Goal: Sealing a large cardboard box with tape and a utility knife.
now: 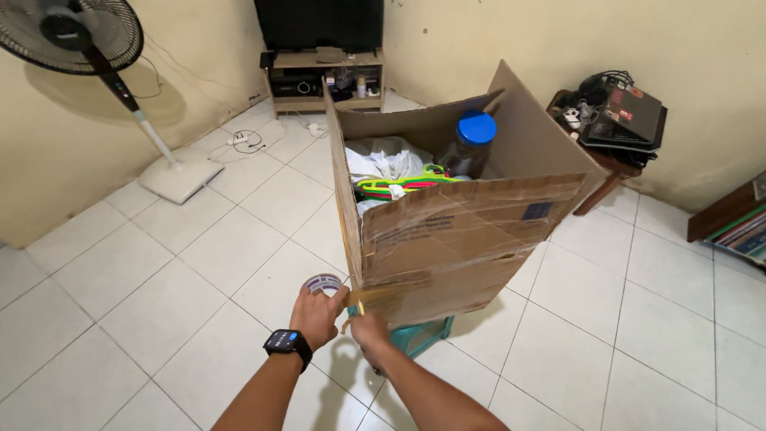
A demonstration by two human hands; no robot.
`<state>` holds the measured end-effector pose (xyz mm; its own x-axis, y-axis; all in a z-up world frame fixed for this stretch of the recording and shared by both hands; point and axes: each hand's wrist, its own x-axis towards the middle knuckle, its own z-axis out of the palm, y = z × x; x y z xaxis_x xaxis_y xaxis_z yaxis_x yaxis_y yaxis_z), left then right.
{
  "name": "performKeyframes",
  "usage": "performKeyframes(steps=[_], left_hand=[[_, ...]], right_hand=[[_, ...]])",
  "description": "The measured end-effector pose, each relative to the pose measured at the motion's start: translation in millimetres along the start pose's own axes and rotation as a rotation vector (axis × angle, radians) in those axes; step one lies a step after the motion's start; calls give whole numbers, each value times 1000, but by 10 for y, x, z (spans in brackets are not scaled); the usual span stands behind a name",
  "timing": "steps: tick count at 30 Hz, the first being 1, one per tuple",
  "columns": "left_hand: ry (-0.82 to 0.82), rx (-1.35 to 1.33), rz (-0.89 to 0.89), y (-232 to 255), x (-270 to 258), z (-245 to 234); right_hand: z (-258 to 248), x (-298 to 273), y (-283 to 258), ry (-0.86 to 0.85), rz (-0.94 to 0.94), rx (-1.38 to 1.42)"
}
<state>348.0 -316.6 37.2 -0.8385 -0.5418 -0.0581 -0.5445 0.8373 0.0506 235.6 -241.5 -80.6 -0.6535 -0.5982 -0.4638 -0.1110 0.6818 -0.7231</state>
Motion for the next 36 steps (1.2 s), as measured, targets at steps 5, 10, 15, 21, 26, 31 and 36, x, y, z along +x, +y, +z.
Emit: performKeyframes(steps=[5, 10, 15, 21, 26, 31, 36], left_hand=[[34, -1, 11, 66, 80, -25], [32, -50, -25, -36, 97, 34], [65, -64, -35, -22, 53, 94], [38, -13, -38, 78, -39, -28], [-5, -8, -149, -303, -168, 190], [-62, 21, -292, -885, -566, 370], [315, -369, -384, -940, -778, 290]], right_hand=[[290, 479, 273, -110, 52, 27], [533, 598, 542, 86, -223, -107], [380, 182, 426, -86, 188, 386], [551, 825, 84, -216, 262, 518], [580, 1027, 578, -599, 442, 106], [488, 475, 1300, -405, 139, 25], [23, 519, 294, -285, -509, -517]])
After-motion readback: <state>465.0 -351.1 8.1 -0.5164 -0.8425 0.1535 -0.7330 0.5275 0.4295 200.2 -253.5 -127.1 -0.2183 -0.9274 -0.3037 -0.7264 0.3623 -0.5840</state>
